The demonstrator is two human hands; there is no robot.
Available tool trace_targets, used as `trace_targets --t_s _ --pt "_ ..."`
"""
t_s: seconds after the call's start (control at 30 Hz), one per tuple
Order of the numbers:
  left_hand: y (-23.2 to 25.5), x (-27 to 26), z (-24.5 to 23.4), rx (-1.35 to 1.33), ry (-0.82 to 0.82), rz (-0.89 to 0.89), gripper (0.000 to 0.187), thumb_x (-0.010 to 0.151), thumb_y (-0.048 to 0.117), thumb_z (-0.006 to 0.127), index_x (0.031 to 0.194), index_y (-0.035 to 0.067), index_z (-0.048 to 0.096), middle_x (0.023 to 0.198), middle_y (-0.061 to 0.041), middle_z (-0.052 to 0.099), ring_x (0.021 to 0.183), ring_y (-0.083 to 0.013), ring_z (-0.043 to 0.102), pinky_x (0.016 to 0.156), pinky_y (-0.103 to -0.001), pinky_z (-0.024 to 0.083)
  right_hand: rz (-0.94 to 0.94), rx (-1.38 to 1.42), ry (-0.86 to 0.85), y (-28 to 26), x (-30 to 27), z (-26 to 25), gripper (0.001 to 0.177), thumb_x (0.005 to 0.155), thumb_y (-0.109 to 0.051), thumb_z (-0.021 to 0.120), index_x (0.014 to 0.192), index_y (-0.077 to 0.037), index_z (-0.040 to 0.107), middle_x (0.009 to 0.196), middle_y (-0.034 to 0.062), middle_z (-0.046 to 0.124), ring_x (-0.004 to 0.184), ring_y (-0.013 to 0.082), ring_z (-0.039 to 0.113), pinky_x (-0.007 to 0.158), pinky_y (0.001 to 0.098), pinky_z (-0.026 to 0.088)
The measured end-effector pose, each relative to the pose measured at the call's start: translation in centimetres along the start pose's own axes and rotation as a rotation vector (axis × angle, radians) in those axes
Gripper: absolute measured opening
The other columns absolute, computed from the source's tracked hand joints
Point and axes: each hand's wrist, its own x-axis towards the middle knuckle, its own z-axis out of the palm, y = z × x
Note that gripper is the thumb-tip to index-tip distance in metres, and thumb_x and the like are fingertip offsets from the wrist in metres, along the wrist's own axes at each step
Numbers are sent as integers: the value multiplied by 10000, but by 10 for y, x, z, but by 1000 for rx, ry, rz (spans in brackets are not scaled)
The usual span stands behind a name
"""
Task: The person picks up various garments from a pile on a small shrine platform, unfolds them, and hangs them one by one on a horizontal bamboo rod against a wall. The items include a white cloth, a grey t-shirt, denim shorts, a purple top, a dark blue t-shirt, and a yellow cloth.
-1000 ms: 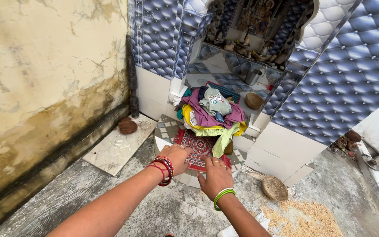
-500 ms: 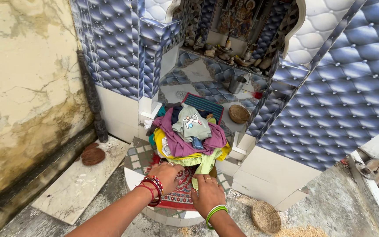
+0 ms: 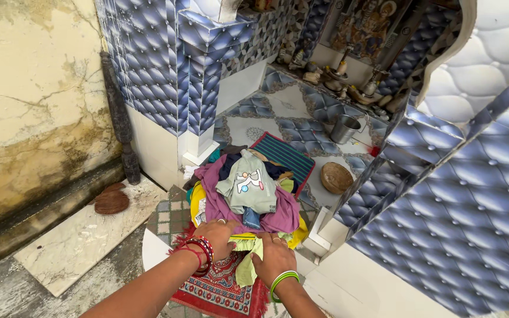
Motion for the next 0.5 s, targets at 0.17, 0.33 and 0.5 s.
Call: trace_targets --t_s 0.17,0.33,0.5 --pt "11 40 7 -44 -35 -96 679 891 311 715 1482 168 414 1254 -160 655 1247 -341 590 1054 -504 451 2 27 -27 41 51 4 535 853 -326 749 1325 -197 535 1278 100 618 1245 320 570 1026 473 471" --pt "-1 90 16 -67 -61 -158 695 903 346 716 1494 181 390 1298 -172 617 1287 -352 553 1060 -514 434 15 71 -30 68 93 13 528 848 -328 759 1307 -181 544 1263 112 622 1210 333 596 1013 461 484" --pt "-25 148 20 -81 -91 -258 752 929 362 685 1560 211 306 1288 -166 639 1302 -347 558 1077 -496 457 50 59 -100 81 135 19 546 844 -308 761 1323 -176 534 1243 115 627 1205 336 598 1009 454 492"
